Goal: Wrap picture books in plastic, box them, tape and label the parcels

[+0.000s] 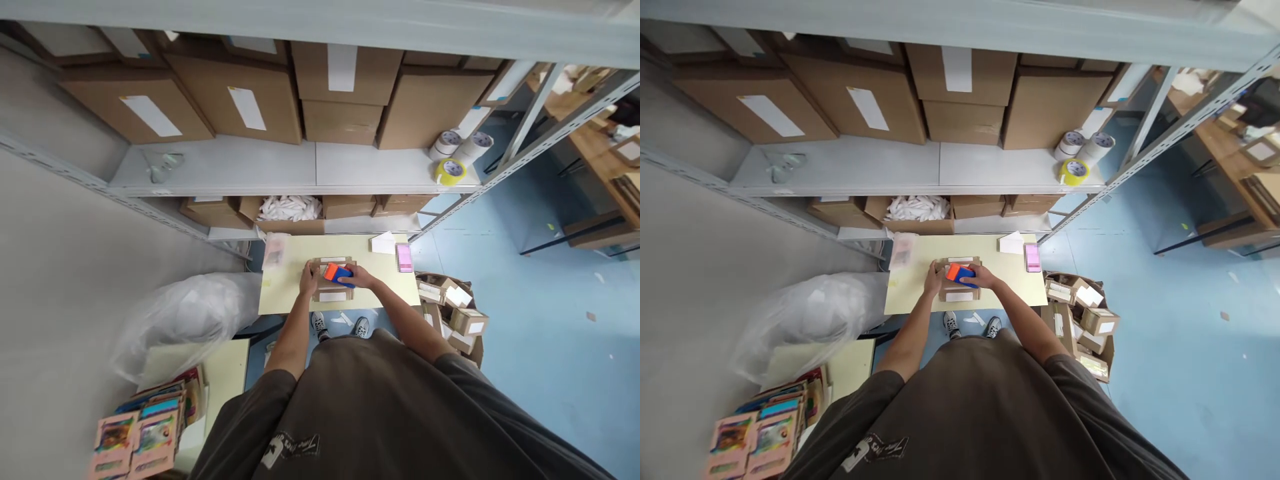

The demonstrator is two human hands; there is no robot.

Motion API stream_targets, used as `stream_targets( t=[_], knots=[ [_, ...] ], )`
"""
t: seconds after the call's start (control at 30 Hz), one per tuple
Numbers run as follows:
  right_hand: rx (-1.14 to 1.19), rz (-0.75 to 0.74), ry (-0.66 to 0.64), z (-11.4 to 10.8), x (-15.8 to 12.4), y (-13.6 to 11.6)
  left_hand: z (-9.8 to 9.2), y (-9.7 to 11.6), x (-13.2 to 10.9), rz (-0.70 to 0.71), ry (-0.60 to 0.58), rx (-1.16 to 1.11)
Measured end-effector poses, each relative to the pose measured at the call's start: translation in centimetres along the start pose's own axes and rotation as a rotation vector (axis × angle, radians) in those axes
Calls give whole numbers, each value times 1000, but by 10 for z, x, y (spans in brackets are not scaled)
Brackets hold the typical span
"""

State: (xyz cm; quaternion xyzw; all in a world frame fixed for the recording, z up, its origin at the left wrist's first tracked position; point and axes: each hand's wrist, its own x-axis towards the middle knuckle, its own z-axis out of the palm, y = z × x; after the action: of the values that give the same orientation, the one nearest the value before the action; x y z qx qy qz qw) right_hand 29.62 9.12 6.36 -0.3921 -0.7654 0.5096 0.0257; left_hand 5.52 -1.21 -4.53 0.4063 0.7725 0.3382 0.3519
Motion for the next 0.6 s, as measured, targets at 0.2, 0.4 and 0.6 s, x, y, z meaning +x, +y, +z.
stream_targets(
  t=[0.2,0.4,0.6],
  knots=[
    [-69,33,-61,-5,5,-8,-27,17,-12,3,59,-11],
    [-152,43,-50,-5,5,-13,-57,36,-54,354,93,52],
    [-200,60,-71,-7,5,-27,-63,59,-70,404,196,-108]
  ],
)
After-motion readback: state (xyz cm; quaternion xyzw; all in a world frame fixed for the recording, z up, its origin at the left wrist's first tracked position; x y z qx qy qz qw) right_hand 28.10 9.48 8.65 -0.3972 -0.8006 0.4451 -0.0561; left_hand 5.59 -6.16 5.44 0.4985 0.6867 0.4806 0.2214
